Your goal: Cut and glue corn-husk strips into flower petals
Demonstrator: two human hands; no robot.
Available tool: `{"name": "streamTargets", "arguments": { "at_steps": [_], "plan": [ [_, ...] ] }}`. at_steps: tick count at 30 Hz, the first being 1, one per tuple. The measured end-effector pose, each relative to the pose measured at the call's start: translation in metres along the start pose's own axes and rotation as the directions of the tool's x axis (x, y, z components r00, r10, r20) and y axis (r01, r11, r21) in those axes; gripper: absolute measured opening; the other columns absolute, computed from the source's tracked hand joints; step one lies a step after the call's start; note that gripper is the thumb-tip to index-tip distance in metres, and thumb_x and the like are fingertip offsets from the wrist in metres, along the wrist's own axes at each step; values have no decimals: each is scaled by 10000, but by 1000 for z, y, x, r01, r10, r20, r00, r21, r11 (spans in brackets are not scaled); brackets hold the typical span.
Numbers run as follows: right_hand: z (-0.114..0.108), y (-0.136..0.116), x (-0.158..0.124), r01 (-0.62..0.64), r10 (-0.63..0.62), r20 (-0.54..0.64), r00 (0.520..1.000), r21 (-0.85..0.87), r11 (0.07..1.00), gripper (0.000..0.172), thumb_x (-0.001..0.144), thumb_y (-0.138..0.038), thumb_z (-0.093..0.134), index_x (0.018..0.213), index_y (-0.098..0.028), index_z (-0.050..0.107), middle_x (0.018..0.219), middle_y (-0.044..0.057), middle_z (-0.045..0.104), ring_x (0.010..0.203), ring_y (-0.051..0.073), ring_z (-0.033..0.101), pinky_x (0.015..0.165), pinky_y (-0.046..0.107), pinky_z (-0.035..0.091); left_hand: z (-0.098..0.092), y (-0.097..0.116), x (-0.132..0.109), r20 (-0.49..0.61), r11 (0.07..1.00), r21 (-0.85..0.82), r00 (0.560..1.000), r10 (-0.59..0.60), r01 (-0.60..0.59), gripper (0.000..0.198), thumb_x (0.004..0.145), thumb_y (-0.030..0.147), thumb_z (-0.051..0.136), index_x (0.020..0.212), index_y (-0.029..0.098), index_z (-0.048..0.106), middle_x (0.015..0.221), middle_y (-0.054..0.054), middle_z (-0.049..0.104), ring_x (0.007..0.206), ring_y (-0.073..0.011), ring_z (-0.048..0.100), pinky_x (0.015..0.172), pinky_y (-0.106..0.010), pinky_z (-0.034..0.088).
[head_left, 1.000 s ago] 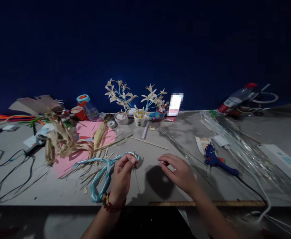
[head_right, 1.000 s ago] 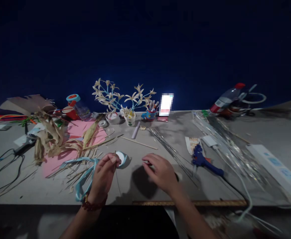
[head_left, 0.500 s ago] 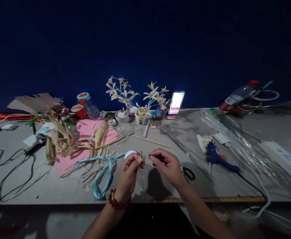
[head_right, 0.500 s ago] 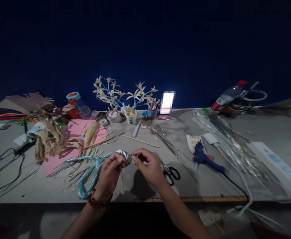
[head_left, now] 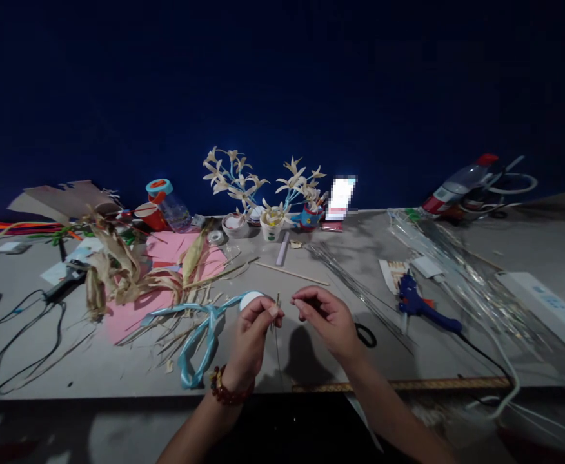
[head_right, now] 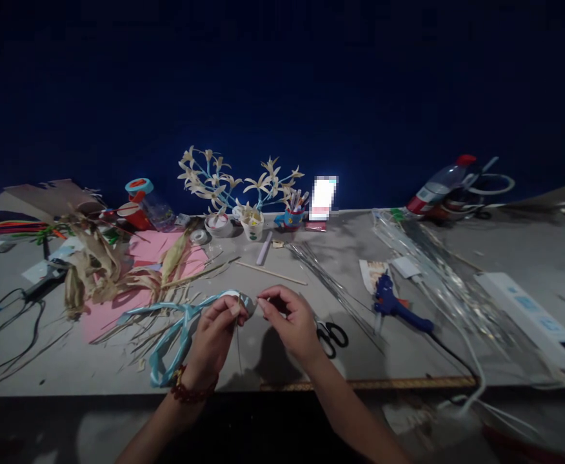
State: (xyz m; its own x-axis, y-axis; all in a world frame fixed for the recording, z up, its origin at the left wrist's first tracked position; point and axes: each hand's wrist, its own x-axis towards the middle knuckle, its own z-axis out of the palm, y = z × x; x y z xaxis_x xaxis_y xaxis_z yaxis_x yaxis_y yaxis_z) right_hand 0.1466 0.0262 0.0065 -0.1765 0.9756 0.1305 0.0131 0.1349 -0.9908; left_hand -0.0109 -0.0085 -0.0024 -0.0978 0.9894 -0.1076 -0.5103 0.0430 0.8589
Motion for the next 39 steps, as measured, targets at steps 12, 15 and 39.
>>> {"name": "streamTargets", "arguments": {
  "at_steps": [12, 15, 39],
  "plan": [
    [-10, -19, 26, -70, 14, 282, 959, 192, 979, 212, 895, -410, 687, 904, -200, 715, 807, 4, 647, 648, 122, 569, 631, 256, 471, 10, 3, -1, 95, 997, -7, 993, -76, 77, 132, 766, 243, 752, 702, 163, 669, 683, -1, 642, 631, -123, 515, 669, -259, 397],
    [-9, -19, 26, -94, 29, 309, 951, 197, 976, 231, 880, -417, 708, 846, -188, 699, 772, -1, 626, 651, 126, 557, 632, 259, 461, 11, 4, -3, 98, 997, -5, 992, -74, 75, 145, 767, 252, 753, 693, 163, 667, 680, -4, 646, 630, -126, 510, 666, -264, 396],
    [-8, -20, 22, -123, 49, 333, 942, 207, 971, 285, 858, -437, 726, 755, -185, 644, 686, -12, 587, 632, 136, 525, 619, 274, 437, 13, 5, -8, 115, 997, -5, 990, -77, 79, 161, 775, 267, 755, 690, 160, 671, 696, -17, 643, 644, -133, 512, 669, -266, 402]
  ]
}}
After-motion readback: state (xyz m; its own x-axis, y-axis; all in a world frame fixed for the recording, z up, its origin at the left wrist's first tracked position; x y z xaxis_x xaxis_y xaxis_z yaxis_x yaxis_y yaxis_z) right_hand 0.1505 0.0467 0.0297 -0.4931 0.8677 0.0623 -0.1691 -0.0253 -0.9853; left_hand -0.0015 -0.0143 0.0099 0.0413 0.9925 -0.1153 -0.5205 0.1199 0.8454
